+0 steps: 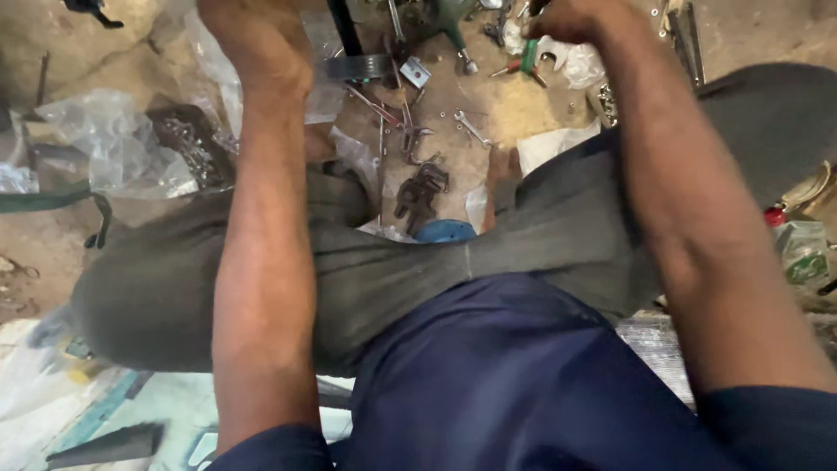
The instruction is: The person sits on the floor and works on the rear wheel area of a green scooter. They use a screwdriver and wrench to tighten bolts and adjust components near the wheel hub and chain guard. The person frequently repositions the scooter to access different parts.
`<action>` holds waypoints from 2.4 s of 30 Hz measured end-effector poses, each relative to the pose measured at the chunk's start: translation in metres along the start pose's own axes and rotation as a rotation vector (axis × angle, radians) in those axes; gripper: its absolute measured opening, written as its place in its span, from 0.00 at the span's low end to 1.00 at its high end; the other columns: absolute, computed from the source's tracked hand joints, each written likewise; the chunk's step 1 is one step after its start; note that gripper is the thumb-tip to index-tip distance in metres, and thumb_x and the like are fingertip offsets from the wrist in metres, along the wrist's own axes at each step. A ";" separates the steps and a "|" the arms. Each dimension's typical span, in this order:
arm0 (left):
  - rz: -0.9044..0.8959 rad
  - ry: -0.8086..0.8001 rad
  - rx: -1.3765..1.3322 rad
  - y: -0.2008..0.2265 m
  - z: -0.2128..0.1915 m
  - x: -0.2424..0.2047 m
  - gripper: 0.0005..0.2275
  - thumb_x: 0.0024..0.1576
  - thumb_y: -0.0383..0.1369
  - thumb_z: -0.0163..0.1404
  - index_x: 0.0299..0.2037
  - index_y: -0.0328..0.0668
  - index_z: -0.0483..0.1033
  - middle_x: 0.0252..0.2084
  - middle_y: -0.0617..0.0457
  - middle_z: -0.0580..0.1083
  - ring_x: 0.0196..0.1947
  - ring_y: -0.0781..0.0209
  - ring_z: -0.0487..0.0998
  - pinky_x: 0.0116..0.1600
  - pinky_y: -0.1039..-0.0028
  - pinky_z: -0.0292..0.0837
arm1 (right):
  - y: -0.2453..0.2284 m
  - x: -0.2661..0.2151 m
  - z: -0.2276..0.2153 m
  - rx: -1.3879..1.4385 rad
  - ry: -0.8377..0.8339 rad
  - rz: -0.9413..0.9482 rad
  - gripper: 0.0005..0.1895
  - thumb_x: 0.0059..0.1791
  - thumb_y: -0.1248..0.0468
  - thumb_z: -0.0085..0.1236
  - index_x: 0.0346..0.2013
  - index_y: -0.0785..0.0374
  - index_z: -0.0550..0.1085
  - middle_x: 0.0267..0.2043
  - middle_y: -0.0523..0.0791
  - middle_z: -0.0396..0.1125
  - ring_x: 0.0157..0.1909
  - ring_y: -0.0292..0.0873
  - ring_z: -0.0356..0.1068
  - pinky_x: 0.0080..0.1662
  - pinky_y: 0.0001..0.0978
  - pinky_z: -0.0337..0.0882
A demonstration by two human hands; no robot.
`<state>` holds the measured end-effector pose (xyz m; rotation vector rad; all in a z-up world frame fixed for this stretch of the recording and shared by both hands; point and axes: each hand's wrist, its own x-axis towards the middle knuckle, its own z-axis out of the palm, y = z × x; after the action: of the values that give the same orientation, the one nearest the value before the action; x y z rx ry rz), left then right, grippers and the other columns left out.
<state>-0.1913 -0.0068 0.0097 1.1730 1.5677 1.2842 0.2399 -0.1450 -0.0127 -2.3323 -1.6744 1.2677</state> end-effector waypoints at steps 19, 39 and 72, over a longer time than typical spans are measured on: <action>-0.058 -0.125 -0.132 0.010 0.033 -0.007 0.06 0.58 0.27 0.50 0.34 0.29 0.77 0.26 0.52 0.75 0.24 0.63 0.70 0.30 0.67 0.64 | 0.030 0.079 0.093 -0.251 -0.035 -0.085 0.19 0.46 0.54 0.63 0.45 0.63 0.80 0.48 0.55 0.73 0.50 0.58 0.74 0.52 0.48 0.73; 0.302 0.012 0.634 -0.036 0.041 0.025 0.09 0.61 0.35 0.56 0.45 0.38 0.81 0.45 0.49 0.82 0.46 0.53 0.81 0.52 0.63 0.76 | 0.001 0.039 0.107 0.806 0.119 0.213 0.16 0.35 0.70 0.60 0.37 0.67 0.75 0.38 0.57 0.73 0.39 0.55 0.75 0.39 0.47 0.74; -0.291 -0.419 -1.188 0.029 0.007 0.133 0.16 0.64 0.42 0.48 0.54 0.39 0.74 0.53 0.48 0.75 0.55 0.48 0.76 0.62 0.53 0.71 | -0.144 0.099 -0.061 0.354 0.236 -0.343 0.17 0.56 0.57 0.52 0.33 0.68 0.77 0.24 0.43 0.67 0.27 0.37 0.64 0.32 0.36 0.66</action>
<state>-0.2157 0.1250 0.0350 0.3660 0.4347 1.3127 0.1727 0.0222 0.0315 -1.8179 -1.5391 1.0702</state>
